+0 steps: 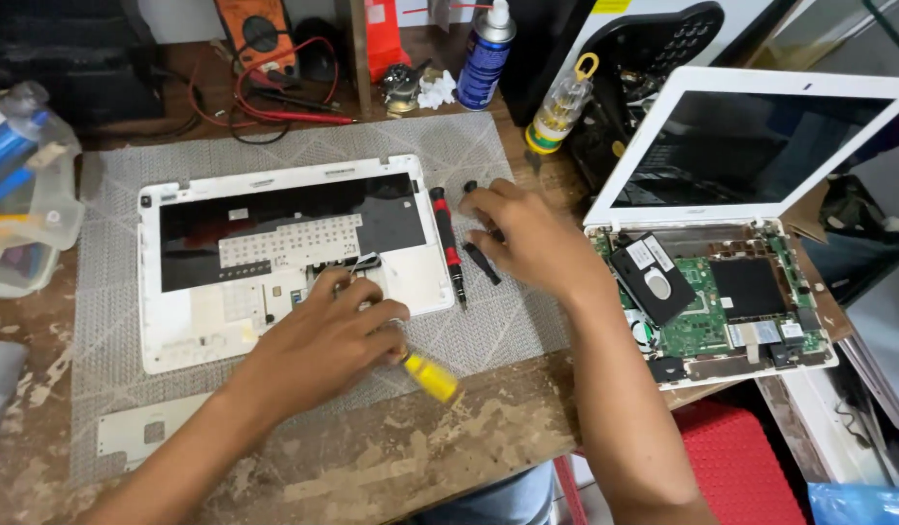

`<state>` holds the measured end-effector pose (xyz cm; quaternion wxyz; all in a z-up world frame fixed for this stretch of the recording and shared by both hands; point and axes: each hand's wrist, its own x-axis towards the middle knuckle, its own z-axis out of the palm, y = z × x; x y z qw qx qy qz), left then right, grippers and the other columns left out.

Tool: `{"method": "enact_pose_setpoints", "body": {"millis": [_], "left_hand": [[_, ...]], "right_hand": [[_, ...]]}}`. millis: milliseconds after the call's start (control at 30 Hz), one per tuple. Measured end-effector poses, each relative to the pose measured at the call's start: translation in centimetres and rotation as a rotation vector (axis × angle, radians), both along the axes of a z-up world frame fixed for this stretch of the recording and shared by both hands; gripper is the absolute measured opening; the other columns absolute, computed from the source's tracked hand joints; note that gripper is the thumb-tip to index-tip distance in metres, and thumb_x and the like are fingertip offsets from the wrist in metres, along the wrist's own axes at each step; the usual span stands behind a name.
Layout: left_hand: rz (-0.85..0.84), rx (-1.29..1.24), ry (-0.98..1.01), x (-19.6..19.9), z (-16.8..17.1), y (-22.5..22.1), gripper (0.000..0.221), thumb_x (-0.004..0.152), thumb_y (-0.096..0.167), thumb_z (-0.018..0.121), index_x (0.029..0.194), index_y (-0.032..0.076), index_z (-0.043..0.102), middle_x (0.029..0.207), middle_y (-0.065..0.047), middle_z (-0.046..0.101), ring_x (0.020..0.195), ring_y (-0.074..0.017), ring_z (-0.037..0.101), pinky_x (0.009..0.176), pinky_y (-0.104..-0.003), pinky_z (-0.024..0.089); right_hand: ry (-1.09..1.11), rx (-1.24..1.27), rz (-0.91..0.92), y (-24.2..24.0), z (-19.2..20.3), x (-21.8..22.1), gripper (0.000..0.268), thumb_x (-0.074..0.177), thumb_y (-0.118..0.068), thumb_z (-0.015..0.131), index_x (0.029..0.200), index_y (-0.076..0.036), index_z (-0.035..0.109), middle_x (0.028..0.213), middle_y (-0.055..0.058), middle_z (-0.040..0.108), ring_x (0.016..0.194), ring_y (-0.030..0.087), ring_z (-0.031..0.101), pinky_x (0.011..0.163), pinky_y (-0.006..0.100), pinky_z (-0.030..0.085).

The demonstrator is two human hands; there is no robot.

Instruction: The person works on a disassembled white laptop on a repair bench, first peeling a black film and keyboard assembly from the palm rest by hand, then using a screwdriver to unscrew components and a pry tool to lift internal parts from the chassis.

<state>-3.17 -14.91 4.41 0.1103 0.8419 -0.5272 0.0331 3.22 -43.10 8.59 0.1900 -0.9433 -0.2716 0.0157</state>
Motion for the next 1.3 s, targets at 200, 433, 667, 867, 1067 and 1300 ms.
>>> {"method": "enact_pose_setpoints", "body": {"millis": [200, 433, 667, 867, 1067, 1300], "left_hand": [[0.148, -0.381, -0.394, 0.1, 1.7, 0.6, 0.010, 0.105, 0.022, 0.067, 0.102, 0.013, 0.068, 0.089, -0.001, 0.065, 0.082, -0.0244, 0.054, 0.080, -0.041, 0.040], [0.221, -0.617, -0.459, 1.3, -1.0, 3.9, 0.009, 0.094, 0.022, 0.080, 0.098, 0.015, 0.075, 0.082, 0.001, 0.063, 0.070, -0.0216, 0.054, 0.077, -0.039, 0.046], [0.226, -0.566, 0.085, 2.4, 0.1, 7.6, 0.057, 0.074, 0.046, 0.091, 0.116, 0.011, 0.075, 0.095, -0.010, 0.073, 0.084, -0.0281, 0.061, 0.078, -0.039, 0.043], [0.138, -0.447, 0.169, 2.8, -0.7, 7.7, 0.059, 0.070, 0.046, 0.092, 0.114, 0.011, 0.076, 0.097, -0.013, 0.072, 0.081, -0.0293, 0.061, 0.079, -0.043, 0.045], [0.254, -0.625, 0.118, 3.2, -2.3, 7.4, 0.032, 0.080, 0.013, 0.087, 0.110, 0.011, 0.077, 0.087, -0.007, 0.074, 0.080, -0.0241, 0.065, 0.076, -0.035, 0.046], [0.348, -0.832, 0.093, 3.4, -3.2, 7.4, 0.032, 0.085, -0.001, 0.083, 0.115, 0.006, 0.074, 0.088, -0.007, 0.070, 0.082, -0.0264, 0.065, 0.075, -0.036, 0.045]], "right_hand": [[0.245, 0.292, 0.385, 4.4, 2.3, -2.8, 0.033, 0.101, -0.033, 0.056, 0.114, -0.004, 0.065, 0.104, 0.010, 0.075, 0.090, 0.023, 0.071, 0.078, 0.033, 0.051], [0.481, 0.603, 0.427, 7.0, 0.4, -4.1, 0.030, 0.101, -0.016, 0.058, 0.126, -0.002, 0.066, 0.081, 0.012, 0.074, 0.063, 0.020, 0.070, 0.072, 0.039, 0.060], [0.201, 0.381, 0.250, 5.3, 1.2, -2.2, 0.020, 0.088, 0.002, 0.069, 0.108, 0.003, 0.072, 0.081, 0.016, 0.070, 0.063, 0.027, 0.065, 0.063, 0.038, 0.054], [0.175, 0.306, 0.133, 4.2, 0.4, -1.2, 0.007, 0.086, -0.007, 0.077, 0.088, 0.000, 0.075, 0.067, 0.014, 0.067, 0.051, 0.023, 0.057, 0.052, 0.034, 0.046], [0.212, 0.212, 0.123, 5.6, 0.6, -1.1, 0.012, 0.087, -0.010, 0.076, 0.080, 0.000, 0.075, 0.058, 0.013, 0.064, 0.042, 0.020, 0.051, 0.045, 0.031, 0.042], [0.256, 0.207, 0.126, 6.1, -1.2, -1.1, 0.019, 0.087, -0.014, 0.077, 0.074, -0.002, 0.072, 0.054, 0.011, 0.063, 0.038, 0.018, 0.049, 0.043, 0.029, 0.040]]}}
